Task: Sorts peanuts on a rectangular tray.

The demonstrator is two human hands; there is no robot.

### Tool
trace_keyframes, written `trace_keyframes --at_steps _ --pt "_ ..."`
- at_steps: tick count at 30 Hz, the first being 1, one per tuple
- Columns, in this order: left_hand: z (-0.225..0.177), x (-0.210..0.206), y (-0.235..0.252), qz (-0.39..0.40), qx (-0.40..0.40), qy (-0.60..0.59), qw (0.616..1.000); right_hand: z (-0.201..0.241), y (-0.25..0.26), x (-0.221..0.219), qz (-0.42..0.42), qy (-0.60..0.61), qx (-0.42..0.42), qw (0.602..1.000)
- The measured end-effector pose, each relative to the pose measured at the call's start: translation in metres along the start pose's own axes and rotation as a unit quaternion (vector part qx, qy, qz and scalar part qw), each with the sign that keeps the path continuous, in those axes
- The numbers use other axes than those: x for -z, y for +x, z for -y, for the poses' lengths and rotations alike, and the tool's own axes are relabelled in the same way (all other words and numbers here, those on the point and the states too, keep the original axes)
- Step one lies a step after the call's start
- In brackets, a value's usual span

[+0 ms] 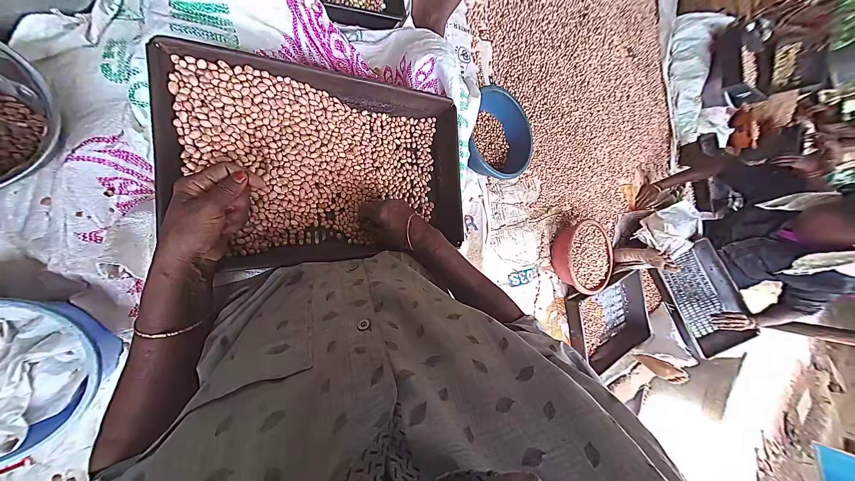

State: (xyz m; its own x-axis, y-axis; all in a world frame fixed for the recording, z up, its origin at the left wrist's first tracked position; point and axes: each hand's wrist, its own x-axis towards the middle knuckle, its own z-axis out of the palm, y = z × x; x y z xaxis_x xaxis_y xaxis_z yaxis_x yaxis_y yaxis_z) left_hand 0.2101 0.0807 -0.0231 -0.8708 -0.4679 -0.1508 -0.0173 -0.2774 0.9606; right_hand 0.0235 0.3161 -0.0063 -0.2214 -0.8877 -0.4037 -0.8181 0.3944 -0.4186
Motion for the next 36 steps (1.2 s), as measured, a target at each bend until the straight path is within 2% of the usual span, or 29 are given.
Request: trace_keyframes --at_steps 4,8,12,14,15,16,19,22,24,28,30,33,36 --pt "0.002 0.000 0.002 -0.001 0.002 -0.018 1.000 0.000 -0.008 -0.001 -0.018 0.004 -0.019 1.000" --pt "0.000 -0.002 0.001 -0.006 0.010 -0.038 0.999 0.005 -0.005 0.003 0.010 -0.005 -0.052 0.999" --pt "-0.003 -0.001 -0.001 0.004 0.011 -0.073 0.997 0.012 0.001 0.024 0.036 -0.002 -0.019 0.999" --pt "-0.004 -0.002 -0.002 0.008 0.017 -0.089 0.996 0.032 0.012 0.043 0.061 -0.015 0.010 0.998" --pt "-0.005 -0.002 -0.001 0.009 0.022 -0.093 0.995 0.045 0.020 0.053 0.046 -0.024 0.032 0.998" --pt "-0.005 -0.002 0.000 0.009 0.027 -0.098 0.995 0.059 0.031 0.060 -0.007 -0.030 0.072 0.997" --pt "-0.007 -0.002 0.000 0.010 0.050 -0.125 0.991 0.110 0.068 0.082 -0.219 0.027 0.215 0.951" --pt "-0.006 0.000 -0.001 0.000 0.055 -0.159 0.986 0.149 0.090 0.103 -0.282 0.116 0.269 0.914" --pt "-0.009 0.003 -0.002 -0.007 0.065 -0.162 0.985 0.149 0.092 0.106 -0.263 0.129 0.257 0.921" --pt "-0.014 0.001 -0.002 0.025 0.116 -0.117 0.986 0.123 0.080 0.090 -0.170 0.124 0.193 0.958" --pt "-0.020 -0.006 -0.004 0.032 0.149 -0.102 0.983 0.115 0.070 0.074 -0.153 0.147 0.217 0.953" --pt "-0.025 -0.011 -0.007 0.044 0.196 -0.077 0.977 0.107 0.061 0.052 -0.197 0.170 0.262 0.929" --pt "-0.012 -0.002 -0.005 0.143 0.172 -0.056 0.973 0.088 0.057 0.037 -0.270 0.212 0.224 0.912"
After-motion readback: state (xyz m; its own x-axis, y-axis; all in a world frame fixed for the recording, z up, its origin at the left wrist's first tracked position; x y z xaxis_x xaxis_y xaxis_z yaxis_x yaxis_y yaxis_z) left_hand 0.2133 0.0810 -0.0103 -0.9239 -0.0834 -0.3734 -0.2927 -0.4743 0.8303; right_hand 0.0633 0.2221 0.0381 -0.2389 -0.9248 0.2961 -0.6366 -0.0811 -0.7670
